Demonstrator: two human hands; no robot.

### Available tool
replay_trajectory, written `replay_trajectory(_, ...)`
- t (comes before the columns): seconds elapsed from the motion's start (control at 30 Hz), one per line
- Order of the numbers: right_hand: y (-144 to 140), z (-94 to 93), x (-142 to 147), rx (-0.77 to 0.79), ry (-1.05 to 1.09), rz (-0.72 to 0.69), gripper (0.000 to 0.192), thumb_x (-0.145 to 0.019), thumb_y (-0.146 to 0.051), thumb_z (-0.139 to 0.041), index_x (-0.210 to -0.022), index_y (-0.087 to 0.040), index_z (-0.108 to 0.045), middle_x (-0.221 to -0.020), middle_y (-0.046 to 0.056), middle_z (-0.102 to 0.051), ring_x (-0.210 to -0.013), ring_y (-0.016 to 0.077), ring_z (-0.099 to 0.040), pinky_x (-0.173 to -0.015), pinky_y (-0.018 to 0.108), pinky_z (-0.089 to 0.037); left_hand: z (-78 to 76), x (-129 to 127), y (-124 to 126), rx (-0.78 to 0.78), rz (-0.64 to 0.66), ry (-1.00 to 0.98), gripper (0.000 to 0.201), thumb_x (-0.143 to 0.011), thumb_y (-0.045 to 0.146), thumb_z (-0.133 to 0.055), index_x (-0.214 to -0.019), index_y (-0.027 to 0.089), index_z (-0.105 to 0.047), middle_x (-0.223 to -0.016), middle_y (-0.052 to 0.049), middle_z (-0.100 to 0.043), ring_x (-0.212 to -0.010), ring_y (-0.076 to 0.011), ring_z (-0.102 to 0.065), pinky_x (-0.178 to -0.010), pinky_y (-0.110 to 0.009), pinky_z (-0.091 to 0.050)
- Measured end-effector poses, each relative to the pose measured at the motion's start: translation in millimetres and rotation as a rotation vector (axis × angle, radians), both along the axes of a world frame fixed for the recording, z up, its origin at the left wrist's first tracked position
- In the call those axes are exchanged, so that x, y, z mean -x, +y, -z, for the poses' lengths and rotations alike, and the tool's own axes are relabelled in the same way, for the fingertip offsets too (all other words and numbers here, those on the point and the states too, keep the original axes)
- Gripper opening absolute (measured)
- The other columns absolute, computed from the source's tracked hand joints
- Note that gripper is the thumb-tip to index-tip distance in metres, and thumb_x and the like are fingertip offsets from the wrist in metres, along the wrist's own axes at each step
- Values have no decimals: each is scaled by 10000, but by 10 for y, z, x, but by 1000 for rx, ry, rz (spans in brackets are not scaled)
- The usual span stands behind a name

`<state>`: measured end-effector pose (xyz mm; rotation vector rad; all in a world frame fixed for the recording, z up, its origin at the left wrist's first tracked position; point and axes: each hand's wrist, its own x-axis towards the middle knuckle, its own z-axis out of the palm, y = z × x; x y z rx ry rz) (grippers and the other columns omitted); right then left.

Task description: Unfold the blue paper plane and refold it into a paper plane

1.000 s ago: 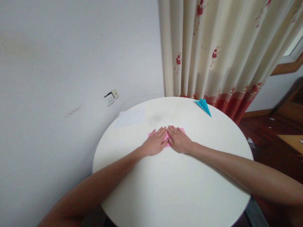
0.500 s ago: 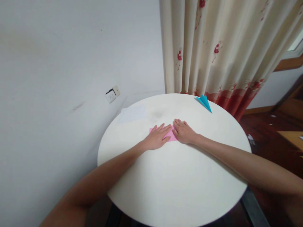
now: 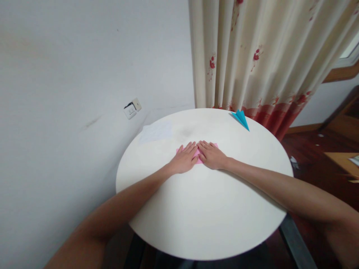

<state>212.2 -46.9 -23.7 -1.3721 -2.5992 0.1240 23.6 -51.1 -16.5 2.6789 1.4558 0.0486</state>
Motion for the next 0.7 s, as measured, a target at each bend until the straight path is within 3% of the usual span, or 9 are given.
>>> replay_trajectory(0.23, -38, -15, -25, 19, 7, 110, 643, -999, -414, -252, -1513, -32, -308, -1600, 197, -256, -1489, 304, -208, -1183, 496, -176, 19, 29, 20, 3, -77, -22, 661, -995, 570, -176, -1563, 234, -204, -1652, -62, -110, -1525, -257, -57, -1203, -540, -85)
replay_trajectory(0.5, -30, 18, -61, 14, 17, 224, 624, -999, -417, -269, -1493, -39, -321, -1599, 217, -247, -1485, 324, -206, -1174, 505, -166, 69, 79, 67, -27, -251, -23, 647, -978, 593, -228, -1548, 288, -258, -1647, -73, -152, -1514, -326, -104, -1173, -615, -116)
replay_trajectory(0.6, -54, 14, -55, -55, 7, 218, 603, -997, -398, -275, -1475, -43, -365, -1592, 210, -272, -1487, 328, -195, -1186, 519, -106, 55, 73, 52, -69, -208, -12, 631, -989, 555, -223, -1545, 261, -275, -1640, -65, -183, -1514, -315, -112, -1186, -609, -62)
replay_trajectory(0.7, -76, 5, -35, -117, -2, 193, 588, -992, -372, -283, -1448, -25, -413, -1579, 213, -303, -1488, 324, -193, -1194, 522, -60, 26, 50, 27, -93, -77, -23, 599, -1011, 476, -190, -1541, 215, -290, -1634, -50, -209, -1517, -269, -116, -1214, -531, -32)
